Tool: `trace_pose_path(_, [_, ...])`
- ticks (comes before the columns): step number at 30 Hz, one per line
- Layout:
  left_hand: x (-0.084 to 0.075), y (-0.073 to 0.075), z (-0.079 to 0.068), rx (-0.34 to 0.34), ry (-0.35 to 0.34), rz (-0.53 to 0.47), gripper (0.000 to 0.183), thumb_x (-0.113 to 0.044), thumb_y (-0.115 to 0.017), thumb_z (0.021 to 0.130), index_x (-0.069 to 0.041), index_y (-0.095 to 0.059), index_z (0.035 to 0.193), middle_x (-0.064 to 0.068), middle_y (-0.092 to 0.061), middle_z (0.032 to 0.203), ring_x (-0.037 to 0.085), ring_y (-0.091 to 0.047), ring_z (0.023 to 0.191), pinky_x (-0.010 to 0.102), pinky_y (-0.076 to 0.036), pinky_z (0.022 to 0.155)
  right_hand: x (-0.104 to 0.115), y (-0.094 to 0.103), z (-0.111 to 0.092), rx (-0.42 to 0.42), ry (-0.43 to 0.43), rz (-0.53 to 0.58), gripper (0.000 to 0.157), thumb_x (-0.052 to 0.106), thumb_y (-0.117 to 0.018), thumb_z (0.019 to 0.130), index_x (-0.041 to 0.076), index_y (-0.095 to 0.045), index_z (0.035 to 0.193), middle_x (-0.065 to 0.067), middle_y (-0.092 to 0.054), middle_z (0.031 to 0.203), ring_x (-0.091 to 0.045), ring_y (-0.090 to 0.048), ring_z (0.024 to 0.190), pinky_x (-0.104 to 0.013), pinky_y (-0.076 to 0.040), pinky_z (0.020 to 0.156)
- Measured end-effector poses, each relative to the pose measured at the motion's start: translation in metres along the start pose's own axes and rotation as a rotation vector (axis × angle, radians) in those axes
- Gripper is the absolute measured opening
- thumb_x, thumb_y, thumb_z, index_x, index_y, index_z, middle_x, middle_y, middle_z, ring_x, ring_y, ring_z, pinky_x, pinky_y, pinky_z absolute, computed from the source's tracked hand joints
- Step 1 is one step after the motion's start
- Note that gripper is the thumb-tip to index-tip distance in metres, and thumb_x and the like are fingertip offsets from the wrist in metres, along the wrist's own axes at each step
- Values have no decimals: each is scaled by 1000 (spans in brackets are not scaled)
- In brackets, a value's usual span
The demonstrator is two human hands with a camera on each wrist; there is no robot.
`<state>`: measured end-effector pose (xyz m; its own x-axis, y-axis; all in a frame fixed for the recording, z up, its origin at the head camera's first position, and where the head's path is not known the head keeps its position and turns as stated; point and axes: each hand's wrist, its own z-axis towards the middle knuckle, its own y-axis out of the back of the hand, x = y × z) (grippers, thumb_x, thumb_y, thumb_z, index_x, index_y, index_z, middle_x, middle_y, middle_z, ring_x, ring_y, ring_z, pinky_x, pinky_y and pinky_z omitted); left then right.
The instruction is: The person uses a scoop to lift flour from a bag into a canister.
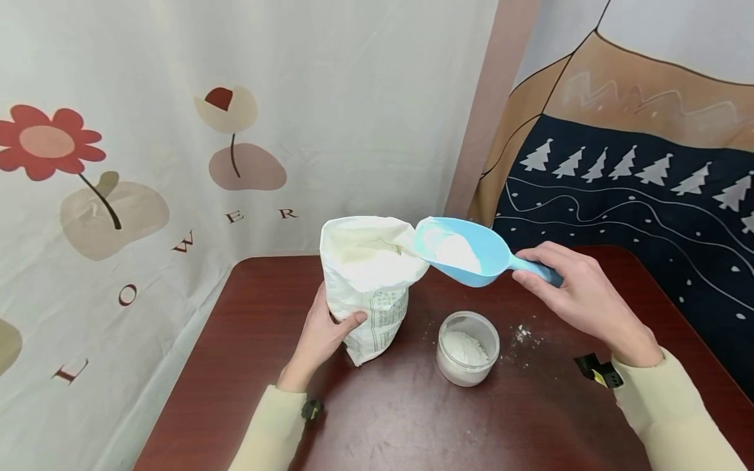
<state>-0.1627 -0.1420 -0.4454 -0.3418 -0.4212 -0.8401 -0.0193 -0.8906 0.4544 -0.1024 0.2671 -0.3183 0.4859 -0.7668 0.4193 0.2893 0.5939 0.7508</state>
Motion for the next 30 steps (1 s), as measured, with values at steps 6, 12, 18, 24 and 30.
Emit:
trace_pose_path(6, [2,0,0,-3,-2,-8,95,-45,-88,82,-17,-37,156,4,-49,148,24,-48,134,50,-37,112,-7,6,-16,-6,-21,-6,32,8,-82,89,13,-73,119,3,-69,106,-7,-53,85,-12,-44,72])
trace_pose_path(12, [1,0,0,-3,-18,-13,98,-54,-86,81,-17,-36,157,6,-49,148,26,-48,134,52,-37,111,-11,12,-27,-6,-44,-19,29,8,-81,90,12,-73,117,3,-69,105,-6,-53,85,-12,-44,72])
trace_pose_path(18, [1,0,0,-5,-19,-15,99,-57,-85,80,-16,-37,156,7,-49,148,27,-50,133,53,-38,110,-15,14,-38,12,-38,-41,28,9,-81,90,13,-72,117,3,-68,105,-4,-52,86,-10,-45,72])
trace_pose_path(24, [0,0,0,-3,-27,-18,98,-55,-85,81,-16,-37,156,8,-49,148,27,-50,133,54,-38,110,-23,15,-53,47,-56,-41,30,10,-82,89,15,-73,117,5,-68,105,-4,-53,85,-9,-45,73])
trace_pose_path(30, [1,-1,1,-2,-15,-23,96,-49,-88,80,-16,-37,156,6,-49,147,25,-49,132,51,-38,111,-32,17,-66,77,-29,-38,32,8,-84,86,20,-74,114,10,-64,102,-4,-53,83,-13,-46,68])
